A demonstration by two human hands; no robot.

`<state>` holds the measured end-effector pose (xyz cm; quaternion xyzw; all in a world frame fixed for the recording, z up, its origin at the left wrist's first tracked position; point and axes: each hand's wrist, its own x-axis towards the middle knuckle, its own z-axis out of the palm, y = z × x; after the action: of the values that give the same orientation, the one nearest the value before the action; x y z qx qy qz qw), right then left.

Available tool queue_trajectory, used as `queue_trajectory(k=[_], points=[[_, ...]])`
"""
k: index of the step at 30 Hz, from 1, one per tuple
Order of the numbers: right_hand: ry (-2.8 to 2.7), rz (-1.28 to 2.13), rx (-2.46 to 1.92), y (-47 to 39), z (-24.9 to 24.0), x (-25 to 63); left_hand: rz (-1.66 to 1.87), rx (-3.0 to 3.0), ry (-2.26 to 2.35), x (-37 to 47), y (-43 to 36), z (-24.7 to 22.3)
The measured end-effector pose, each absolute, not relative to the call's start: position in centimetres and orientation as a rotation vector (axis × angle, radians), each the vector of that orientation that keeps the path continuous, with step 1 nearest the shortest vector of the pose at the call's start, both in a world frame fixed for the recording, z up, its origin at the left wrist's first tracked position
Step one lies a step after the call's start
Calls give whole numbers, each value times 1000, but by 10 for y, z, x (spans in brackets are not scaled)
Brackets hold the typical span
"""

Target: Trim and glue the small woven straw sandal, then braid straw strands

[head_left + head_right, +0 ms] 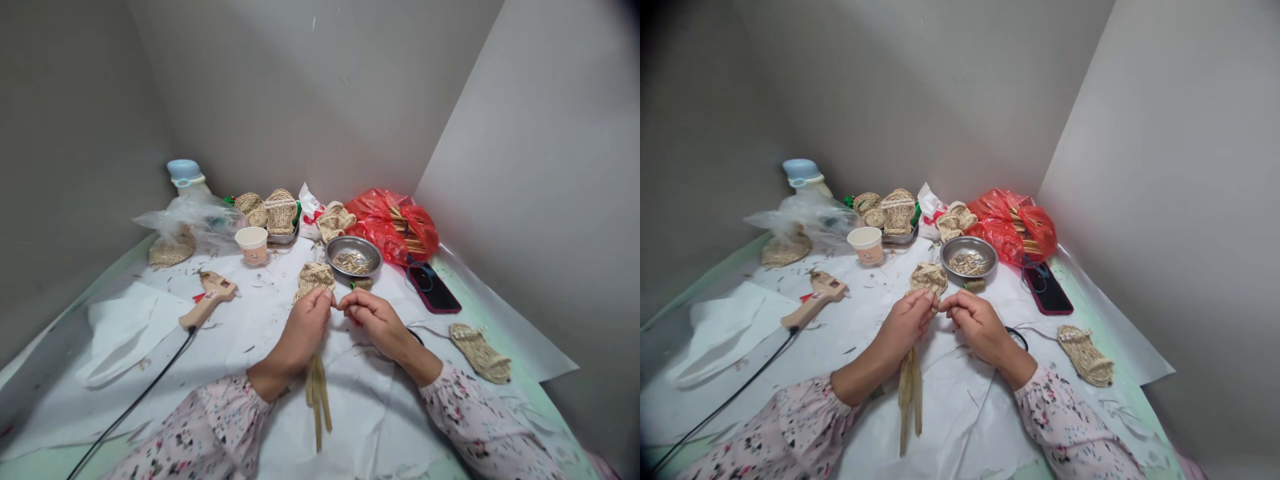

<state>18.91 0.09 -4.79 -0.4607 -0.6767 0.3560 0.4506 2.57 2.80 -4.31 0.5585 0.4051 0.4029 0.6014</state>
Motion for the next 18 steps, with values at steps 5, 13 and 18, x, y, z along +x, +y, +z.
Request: queue_trajectory(k=[5, 13, 18], points=[[-1543, 1142, -1091, 3, -52, 187, 951, 1378, 946, 26, 28, -42], [-1439, 1290, -993, 1, -47, 182, 953, 1364, 928, 26, 28, -43], [-1423, 1278, -1051, -2, -51, 176, 971, 1338, 896, 27, 28, -42]])
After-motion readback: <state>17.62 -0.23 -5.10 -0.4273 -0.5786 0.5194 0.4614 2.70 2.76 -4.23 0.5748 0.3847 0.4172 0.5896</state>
